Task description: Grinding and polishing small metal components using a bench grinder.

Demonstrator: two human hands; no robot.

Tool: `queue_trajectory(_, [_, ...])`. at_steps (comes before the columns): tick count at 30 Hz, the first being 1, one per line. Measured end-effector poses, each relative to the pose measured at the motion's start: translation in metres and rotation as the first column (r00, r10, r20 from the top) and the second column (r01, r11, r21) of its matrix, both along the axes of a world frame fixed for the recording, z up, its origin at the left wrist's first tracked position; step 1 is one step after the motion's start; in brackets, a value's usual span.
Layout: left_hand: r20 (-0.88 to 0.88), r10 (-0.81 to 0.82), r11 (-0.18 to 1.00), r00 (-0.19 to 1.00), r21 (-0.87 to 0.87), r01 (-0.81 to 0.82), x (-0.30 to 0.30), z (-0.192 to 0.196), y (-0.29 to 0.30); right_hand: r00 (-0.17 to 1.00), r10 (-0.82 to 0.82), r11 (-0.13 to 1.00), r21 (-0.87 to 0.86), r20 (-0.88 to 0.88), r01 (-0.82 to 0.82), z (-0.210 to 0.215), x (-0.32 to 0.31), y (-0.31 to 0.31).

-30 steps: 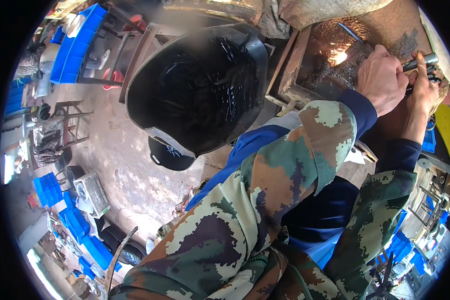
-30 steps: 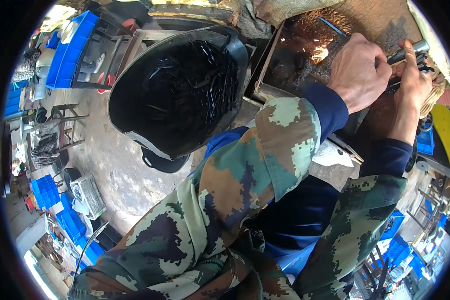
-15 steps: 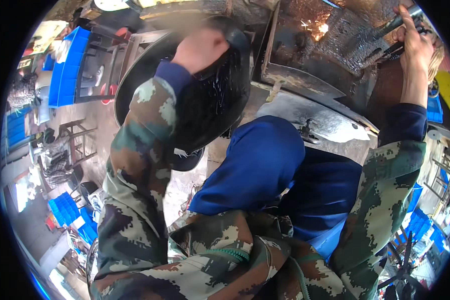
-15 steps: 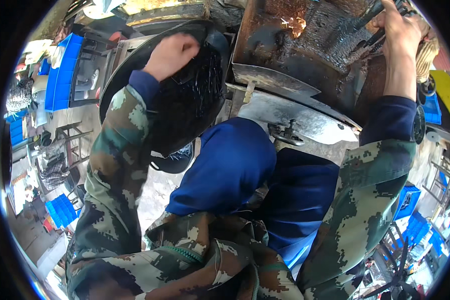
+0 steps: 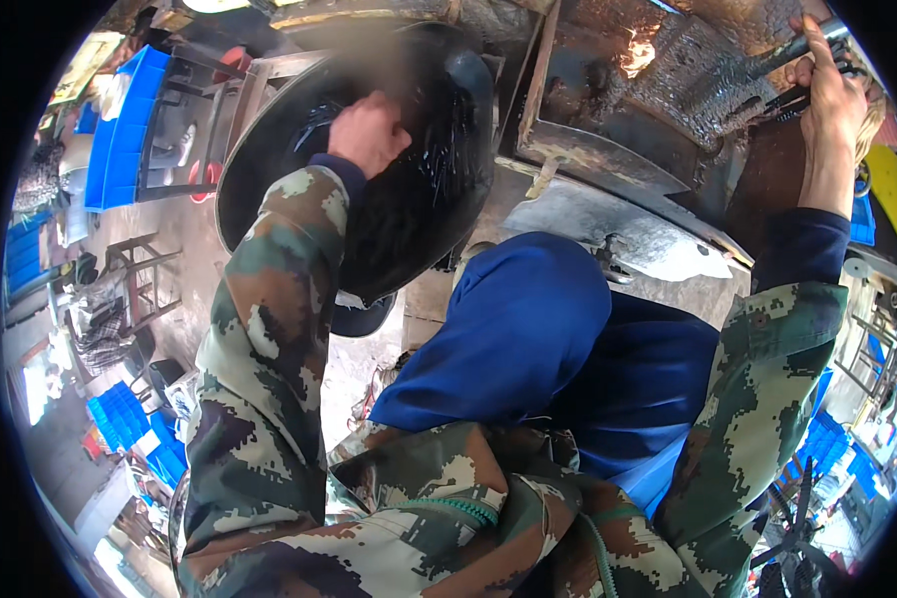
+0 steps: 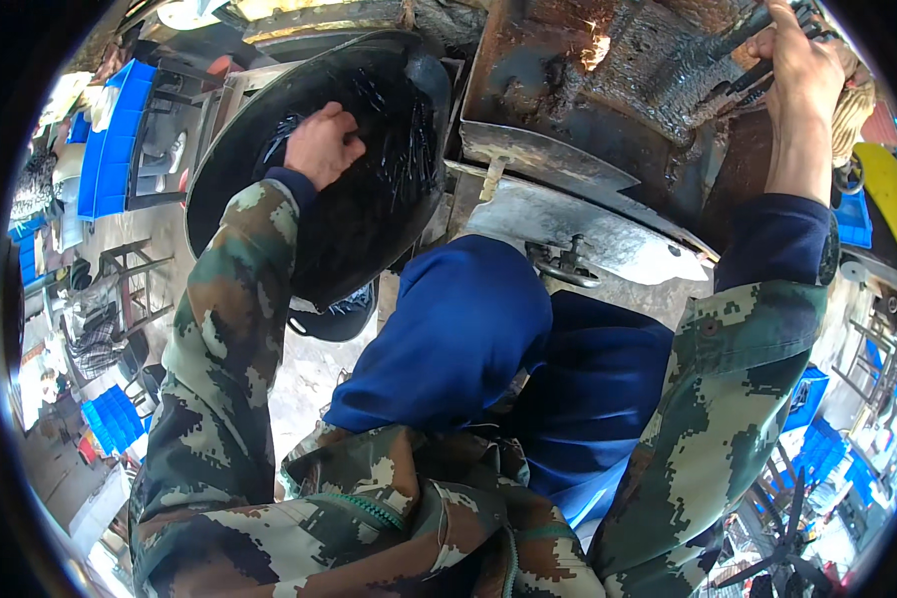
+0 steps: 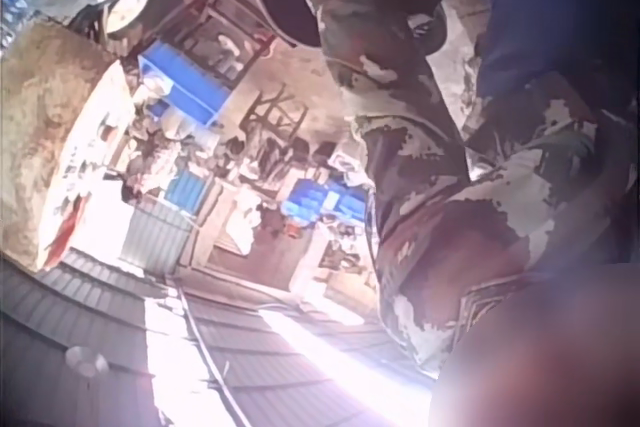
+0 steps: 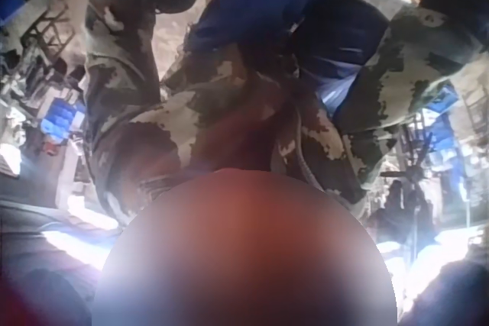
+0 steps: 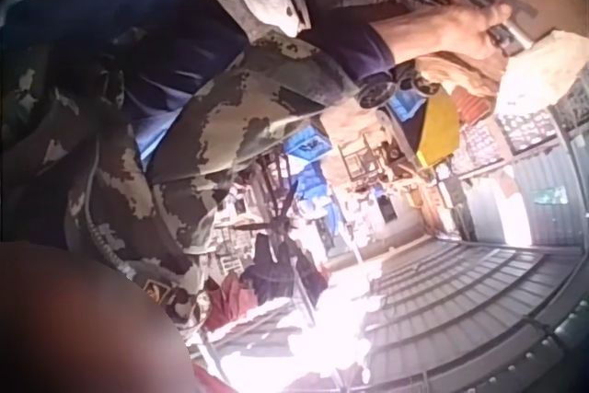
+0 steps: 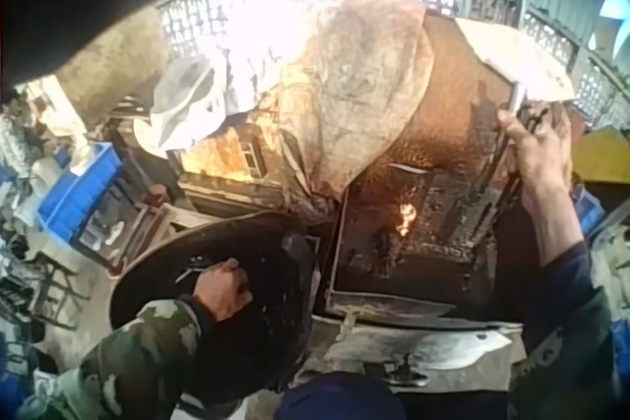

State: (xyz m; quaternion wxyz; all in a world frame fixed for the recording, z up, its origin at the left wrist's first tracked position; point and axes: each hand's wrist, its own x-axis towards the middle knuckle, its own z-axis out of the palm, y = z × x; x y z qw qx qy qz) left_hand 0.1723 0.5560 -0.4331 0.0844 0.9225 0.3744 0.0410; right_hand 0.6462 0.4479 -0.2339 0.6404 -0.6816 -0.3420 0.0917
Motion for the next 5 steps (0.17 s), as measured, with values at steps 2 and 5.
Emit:
queue_trajectory(2, [0.088, 0.112, 0.993, 0.990, -0.032, -0.110, 0.006, 0.019, 0.001, 1.000, 0.014, 0.999, -0.050, 0.007, -0.014, 0.003, 0.001, -0.002])
queue_trajectory(5, [0.236, 0.182, 0.982, 0.955, -0.085, -0.166, 0.003, 0.036, 0.012, 0.979, 0.043, 0.966, -0.258, 0.200, 0.010, 0.022, -0.006, -0.016])
